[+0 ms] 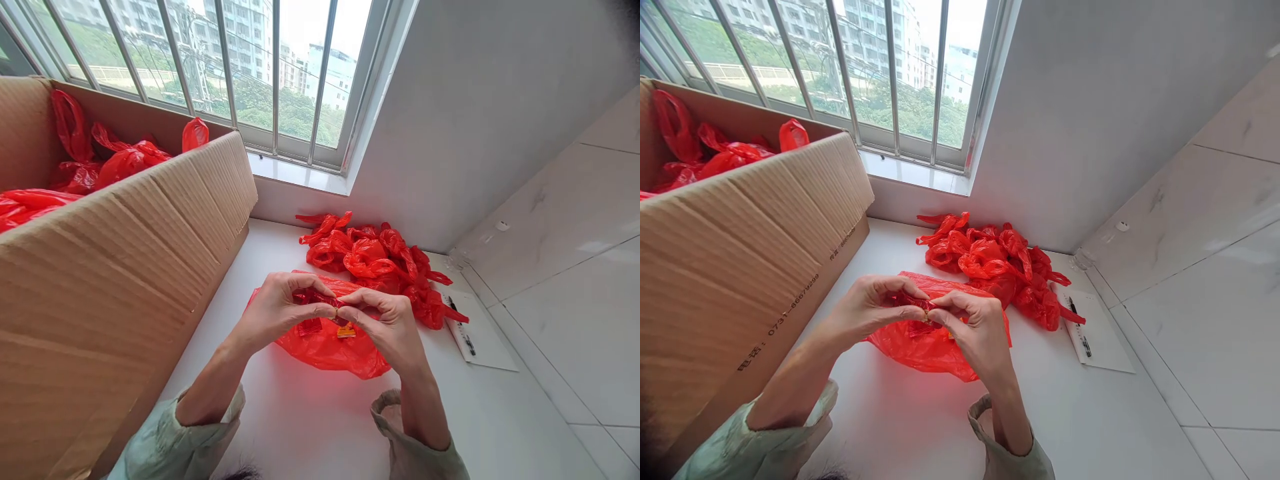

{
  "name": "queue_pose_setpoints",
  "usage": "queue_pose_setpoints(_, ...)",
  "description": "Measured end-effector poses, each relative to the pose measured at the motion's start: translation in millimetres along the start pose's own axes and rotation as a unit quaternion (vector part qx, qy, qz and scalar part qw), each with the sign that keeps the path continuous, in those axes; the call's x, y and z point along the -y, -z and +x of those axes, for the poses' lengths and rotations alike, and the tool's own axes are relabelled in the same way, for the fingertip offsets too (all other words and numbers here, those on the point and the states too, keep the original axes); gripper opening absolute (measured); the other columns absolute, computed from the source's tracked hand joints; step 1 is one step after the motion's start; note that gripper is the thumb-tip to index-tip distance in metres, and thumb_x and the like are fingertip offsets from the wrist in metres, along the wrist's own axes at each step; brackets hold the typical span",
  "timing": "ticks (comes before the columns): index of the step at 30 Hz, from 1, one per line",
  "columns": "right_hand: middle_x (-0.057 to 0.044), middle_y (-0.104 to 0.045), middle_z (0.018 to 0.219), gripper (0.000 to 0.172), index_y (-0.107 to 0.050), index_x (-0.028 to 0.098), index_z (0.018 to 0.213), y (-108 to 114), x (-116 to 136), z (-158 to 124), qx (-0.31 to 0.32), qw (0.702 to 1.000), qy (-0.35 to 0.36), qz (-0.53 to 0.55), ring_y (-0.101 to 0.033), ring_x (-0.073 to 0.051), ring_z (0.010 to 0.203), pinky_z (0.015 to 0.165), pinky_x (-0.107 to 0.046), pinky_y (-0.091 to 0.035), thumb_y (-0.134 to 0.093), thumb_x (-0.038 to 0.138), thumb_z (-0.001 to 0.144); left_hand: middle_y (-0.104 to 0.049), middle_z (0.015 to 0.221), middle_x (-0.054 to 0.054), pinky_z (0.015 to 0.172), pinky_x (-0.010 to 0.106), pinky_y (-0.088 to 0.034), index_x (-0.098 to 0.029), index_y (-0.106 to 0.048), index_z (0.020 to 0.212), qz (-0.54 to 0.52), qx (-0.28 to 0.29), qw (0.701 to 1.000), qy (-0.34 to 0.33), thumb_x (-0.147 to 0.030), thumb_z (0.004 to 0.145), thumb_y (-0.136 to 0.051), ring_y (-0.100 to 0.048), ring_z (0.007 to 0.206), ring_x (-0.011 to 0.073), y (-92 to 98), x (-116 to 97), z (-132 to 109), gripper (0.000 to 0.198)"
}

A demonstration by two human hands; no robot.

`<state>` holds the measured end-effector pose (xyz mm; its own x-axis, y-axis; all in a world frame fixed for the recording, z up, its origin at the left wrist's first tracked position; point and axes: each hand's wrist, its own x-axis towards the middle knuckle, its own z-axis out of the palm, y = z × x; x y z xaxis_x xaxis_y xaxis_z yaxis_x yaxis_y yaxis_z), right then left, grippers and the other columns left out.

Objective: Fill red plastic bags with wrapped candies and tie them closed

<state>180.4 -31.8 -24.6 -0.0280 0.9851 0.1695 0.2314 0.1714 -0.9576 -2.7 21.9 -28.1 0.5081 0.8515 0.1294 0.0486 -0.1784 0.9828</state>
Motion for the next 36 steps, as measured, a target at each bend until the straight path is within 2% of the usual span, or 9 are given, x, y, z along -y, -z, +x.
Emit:
queue_pose_setpoints(6,-0.001,-0.075,0.073,0.007,-0.079,0.023,0.076,-2,2,0,-0.003,0.998,-0.002,0.069,-0.069,-0.019,0.068,0.067,-0.03,-0.058,-0.072,0.023,0.078,-0.075,0.075,0.002,0.07,0.028,-0.057,-0.018,-0.074,0.082,-0.085,0.031,0.996,0.025,-0.025,0.072,-0.08,-0.072,0.074,0.0194,4.5,-1,-2,0.013)
queue_pose_setpoints(11,-0.002,-0.073,0.069,0.01,-0.077,0.021,0.075,1,-10,6,0.041,0.994,-0.028,0.102,-0.067,-0.018,0.063,0.064,-0.03,-0.056,-0.074,0.03,0.077,-0.071,0.068,0.001,0.059,0.021,-0.05,-0.017,-0.073,0.08,-0.106,0.055,0.99,0.076,-0.028,0.075,-0.078,-0.064,0.064,0.0128,8.1,2,2,0.012)
queue_pose_setpoints(14,-0.002,-0.072,0.068,0.014,-0.077,0.02,0.077,3,-15,8,0.048,0.994,-0.045,0.086,-0.065,-0.017,0.062,0.063,-0.029,-0.054,-0.073,0.033,0.078,-0.067,0.068,0.0,0.055,0.019,-0.043,-0.016,-0.074,0.082,-0.081,0.077,0.99,0.081,-0.033,0.081,-0.072,-0.056,0.06,0.0093,10.3,3,3,0.017)
queue_pose_setpoints(18,-0.002,-0.072,0.073,0.017,-0.076,0.02,0.079,4,-17,9,0.032,0.998,-0.048,0.034,-0.065,-0.017,0.065,0.063,-0.028,-0.053,-0.07,0.036,0.081,-0.061,0.064,0.0,0.057,0.022,-0.042,-0.015,-0.072,0.074,-0.035,0.039,0.996,0.068,-0.038,0.083,-0.068,-0.052,0.06,0.011,12.4,5,2,0.025)
queue_pose_setpoints(22,-0.002,-0.072,0.074,0.02,-0.073,0.02,0.081,4,-16,10,0.064,0.996,-0.051,0.025,-0.066,-0.017,0.068,0.067,-0.028,-0.053,-0.068,0.039,0.083,-0.063,0.065,0.0,0.058,0.022,-0.042,-0.015,-0.069,0.068,-0.012,0.021,0.998,0.059,-0.037,0.082,-0.069,-0.053,0.061,0.0116,13.3,7,2,0.026)
queue_pose_setpoints(25,-0.002,-0.073,0.079,0.02,-0.071,0.02,0.087,1,-17,11,0.123,0.988,-0.076,0.06,-0.068,-0.016,0.068,0.069,-0.029,-0.055,-0.069,0.039,0.081,-0.065,0.066,0.001,0.059,0.023,-0.045,-0.015,-0.071,0.072,0.014,0.058,0.996,0.066,-0.036,0.081,-0.069,-0.056,0.063,0.0131,12.5,9,3,0.023)
queue_pose_setpoints(27,-0.002,-0.073,0.079,0.02,-0.069,0.019,0.088,-1,-19,13,0.136,0.984,-0.088,0.08,-0.069,-0.017,0.067,0.067,-0.031,-0.057,-0.071,0.038,0.08,-0.066,0.068,0.002,0.062,0.024,-0.046,-0.015,-0.072,0.075,0.023,0.082,0.994,0.066,-0.038,0.083,-0.067,-0.059,0.066,0.0147,11.0,9,3,0.024)
queue_pose_setpoints(32,0.0,-0.072,0.075,0.021,-0.064,0.02,0.083,1,-27,16,0.049,0.989,-0.081,0.114,-0.07,-0.017,0.061,0.064,-0.03,-0.057,-0.072,0.039,0.08,-0.069,0.091,0.004,0.074,0.028,-0.05,-0.018,-0.067,0.094,-0.006,0.051,0.998,0.048,-0.038,0.085,-0.066,-0.064,0.085,0.0186,9.2,6,1,0.022)
queue_pose_setpoints(36,-0.001,-0.072,0.077,0.024,-0.062,0.02,0.087,4,-28,17,0.028,0.99,-0.094,0.104,-0.071,-0.018,0.062,0.061,-0.029,-0.057,-0.071,0.042,0.08,-0.063,0.078,0.001,0.065,0.024,-0.045,-0.016,-0.065,0.081,0.007,0.044,0.998,0.05,-0.039,0.085,-0.067,-0.058,0.073,0.014,11.1,6,1,0.023)
